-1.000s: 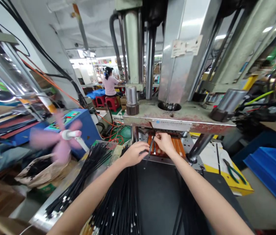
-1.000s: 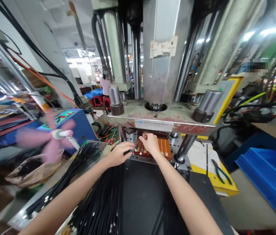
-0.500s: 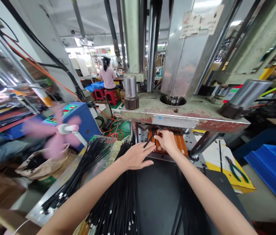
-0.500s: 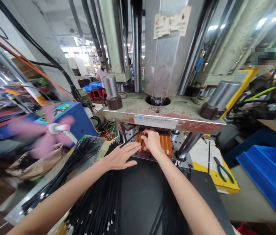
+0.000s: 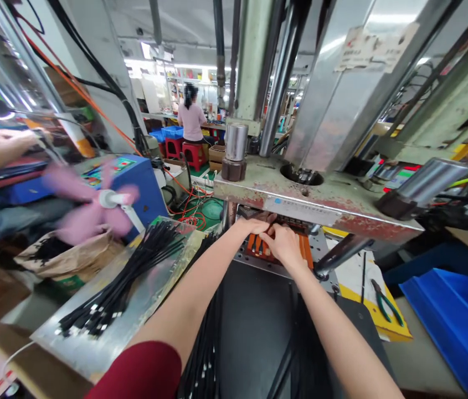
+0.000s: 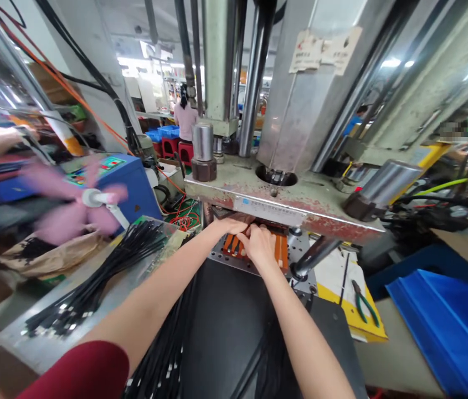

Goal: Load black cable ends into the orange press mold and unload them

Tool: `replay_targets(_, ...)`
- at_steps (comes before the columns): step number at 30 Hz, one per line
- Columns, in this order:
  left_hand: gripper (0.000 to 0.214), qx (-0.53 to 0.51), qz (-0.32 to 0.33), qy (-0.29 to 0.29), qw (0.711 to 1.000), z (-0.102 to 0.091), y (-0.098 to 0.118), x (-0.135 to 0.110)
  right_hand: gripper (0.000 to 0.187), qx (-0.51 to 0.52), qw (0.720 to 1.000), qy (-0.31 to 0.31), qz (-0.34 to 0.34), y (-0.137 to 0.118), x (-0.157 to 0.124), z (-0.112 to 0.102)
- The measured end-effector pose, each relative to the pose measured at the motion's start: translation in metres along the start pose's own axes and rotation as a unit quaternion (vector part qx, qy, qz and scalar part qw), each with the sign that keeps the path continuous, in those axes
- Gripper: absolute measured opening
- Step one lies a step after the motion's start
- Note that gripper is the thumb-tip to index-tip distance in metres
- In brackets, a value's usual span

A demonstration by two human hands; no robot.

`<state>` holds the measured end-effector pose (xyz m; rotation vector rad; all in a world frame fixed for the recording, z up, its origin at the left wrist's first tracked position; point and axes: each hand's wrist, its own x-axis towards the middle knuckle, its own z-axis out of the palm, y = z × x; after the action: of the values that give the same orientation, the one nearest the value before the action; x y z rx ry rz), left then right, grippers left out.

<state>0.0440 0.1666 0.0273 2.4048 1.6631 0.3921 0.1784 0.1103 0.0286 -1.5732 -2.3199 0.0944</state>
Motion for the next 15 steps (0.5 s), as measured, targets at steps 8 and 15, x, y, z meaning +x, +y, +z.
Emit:
replay_targets(8, 0.048, 0.050, -0.073, 0.109, 0.990, 0.018, 0.000, -0.119, 0.034, -0.131, 0.983, -0.012, 0.131, 0.096, -0.104, -0.019)
replay_targets(15, 0.029, 0.142, -0.305, 0.017, 0.941, 0.020, -0.036, -0.158, 0.031, -0.046, 0.954, -0.250, 0.162, 0.133, -0.161, 0.001)
